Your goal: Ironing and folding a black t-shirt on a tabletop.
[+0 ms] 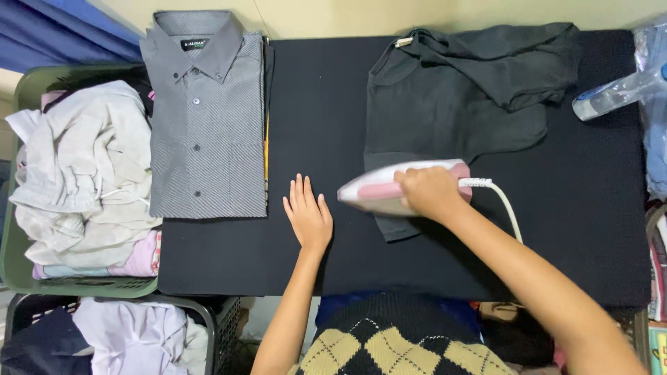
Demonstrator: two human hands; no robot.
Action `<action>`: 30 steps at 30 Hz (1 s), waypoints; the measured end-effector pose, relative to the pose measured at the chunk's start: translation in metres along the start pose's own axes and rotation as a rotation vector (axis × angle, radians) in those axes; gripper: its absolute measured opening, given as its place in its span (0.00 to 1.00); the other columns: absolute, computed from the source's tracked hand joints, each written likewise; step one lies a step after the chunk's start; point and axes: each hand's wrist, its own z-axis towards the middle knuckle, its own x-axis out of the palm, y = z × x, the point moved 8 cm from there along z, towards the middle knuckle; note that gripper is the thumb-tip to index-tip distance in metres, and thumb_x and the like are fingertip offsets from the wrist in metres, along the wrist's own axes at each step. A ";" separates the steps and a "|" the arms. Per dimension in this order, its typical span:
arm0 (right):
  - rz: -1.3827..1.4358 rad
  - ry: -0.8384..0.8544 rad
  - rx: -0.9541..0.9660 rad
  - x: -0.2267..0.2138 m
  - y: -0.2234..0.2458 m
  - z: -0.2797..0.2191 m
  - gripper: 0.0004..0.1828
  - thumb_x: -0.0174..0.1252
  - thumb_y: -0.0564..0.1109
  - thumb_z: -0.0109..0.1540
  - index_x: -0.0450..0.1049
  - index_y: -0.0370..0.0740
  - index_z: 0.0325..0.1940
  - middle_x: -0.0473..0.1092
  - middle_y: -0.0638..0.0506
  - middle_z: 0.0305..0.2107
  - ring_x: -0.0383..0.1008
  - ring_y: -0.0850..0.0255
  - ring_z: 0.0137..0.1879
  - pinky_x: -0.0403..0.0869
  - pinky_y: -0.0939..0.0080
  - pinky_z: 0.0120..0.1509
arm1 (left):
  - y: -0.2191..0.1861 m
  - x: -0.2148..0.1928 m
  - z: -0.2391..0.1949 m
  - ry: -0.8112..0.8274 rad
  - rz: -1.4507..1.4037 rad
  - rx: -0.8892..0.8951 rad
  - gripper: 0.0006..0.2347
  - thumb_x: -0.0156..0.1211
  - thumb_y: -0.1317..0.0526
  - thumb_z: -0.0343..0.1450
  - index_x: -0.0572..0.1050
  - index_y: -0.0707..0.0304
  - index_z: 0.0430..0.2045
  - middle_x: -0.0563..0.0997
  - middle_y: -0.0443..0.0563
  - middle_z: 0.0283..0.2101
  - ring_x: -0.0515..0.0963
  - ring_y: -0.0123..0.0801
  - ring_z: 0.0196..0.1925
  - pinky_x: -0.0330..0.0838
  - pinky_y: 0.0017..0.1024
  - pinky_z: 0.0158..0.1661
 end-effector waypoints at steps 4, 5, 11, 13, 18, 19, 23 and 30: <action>0.156 0.125 -0.445 -0.004 0.027 -0.018 0.11 0.66 0.47 0.45 0.75 0.42 0.27 0.74 0.48 0.19 0.77 0.52 0.25 0.74 0.52 0.29 | 0.001 0.001 -0.001 0.013 0.040 0.010 0.23 0.47 0.60 0.76 0.63 0.73 0.66 0.62 0.64 0.72 0.56 0.53 0.77 0.45 0.57 0.71; 0.159 0.138 -0.500 -0.001 0.025 -0.020 0.10 0.66 0.46 0.46 0.75 0.42 0.27 0.74 0.49 0.19 0.77 0.53 0.25 0.74 0.52 0.29 | -0.001 -0.001 0.000 0.015 0.026 0.000 0.23 0.47 0.60 0.76 0.63 0.72 0.66 0.62 0.64 0.72 0.57 0.52 0.76 0.45 0.57 0.70; -0.002 0.109 0.021 0.017 -0.003 0.000 0.08 0.64 0.44 0.53 0.75 0.41 0.34 0.75 0.48 0.25 0.79 0.57 0.28 0.75 0.58 0.33 | -0.003 -0.001 -0.001 0.003 0.032 0.014 0.22 0.47 0.60 0.77 0.63 0.73 0.66 0.62 0.65 0.72 0.57 0.54 0.76 0.46 0.57 0.70; 0.084 0.078 -0.130 0.000 0.014 -0.009 0.09 0.65 0.44 0.49 0.75 0.42 0.31 0.74 0.48 0.23 0.78 0.55 0.27 0.75 0.56 0.32 | 0.001 0.004 -0.001 -0.005 0.037 0.018 0.22 0.47 0.60 0.77 0.63 0.73 0.66 0.62 0.66 0.72 0.57 0.54 0.76 0.46 0.57 0.70; 0.220 0.147 -0.452 0.003 0.030 -0.019 0.13 0.68 0.47 0.44 0.75 0.41 0.28 0.73 0.49 0.19 0.78 0.52 0.26 0.74 0.51 0.29 | 0.000 0.000 0.000 -0.008 0.034 0.009 0.22 0.47 0.59 0.76 0.64 0.72 0.65 0.63 0.65 0.72 0.58 0.53 0.76 0.47 0.57 0.71; 0.136 0.106 -0.341 0.007 0.019 -0.010 0.10 0.67 0.45 0.47 0.75 0.44 0.29 0.74 0.50 0.20 0.78 0.54 0.27 0.74 0.53 0.30 | 0.000 0.001 0.000 -0.006 0.037 0.007 0.22 0.47 0.59 0.76 0.64 0.72 0.65 0.63 0.65 0.72 0.58 0.53 0.76 0.47 0.57 0.71; 0.038 0.047 0.021 -0.010 0.010 0.015 0.16 0.69 0.50 0.46 0.74 0.41 0.31 0.74 0.47 0.23 0.78 0.53 0.27 0.75 0.54 0.32 | 0.000 0.001 -0.001 -0.003 0.038 0.014 0.22 0.47 0.59 0.77 0.63 0.73 0.66 0.62 0.65 0.72 0.57 0.53 0.76 0.46 0.57 0.70; 0.076 0.177 -0.391 0.012 0.031 -0.020 0.08 0.65 0.45 0.49 0.74 0.42 0.28 0.75 0.49 0.20 0.79 0.55 0.27 0.74 0.54 0.29 | -0.001 0.000 -0.001 0.002 0.028 0.002 0.22 0.47 0.60 0.77 0.64 0.72 0.66 0.63 0.64 0.72 0.57 0.52 0.76 0.46 0.57 0.71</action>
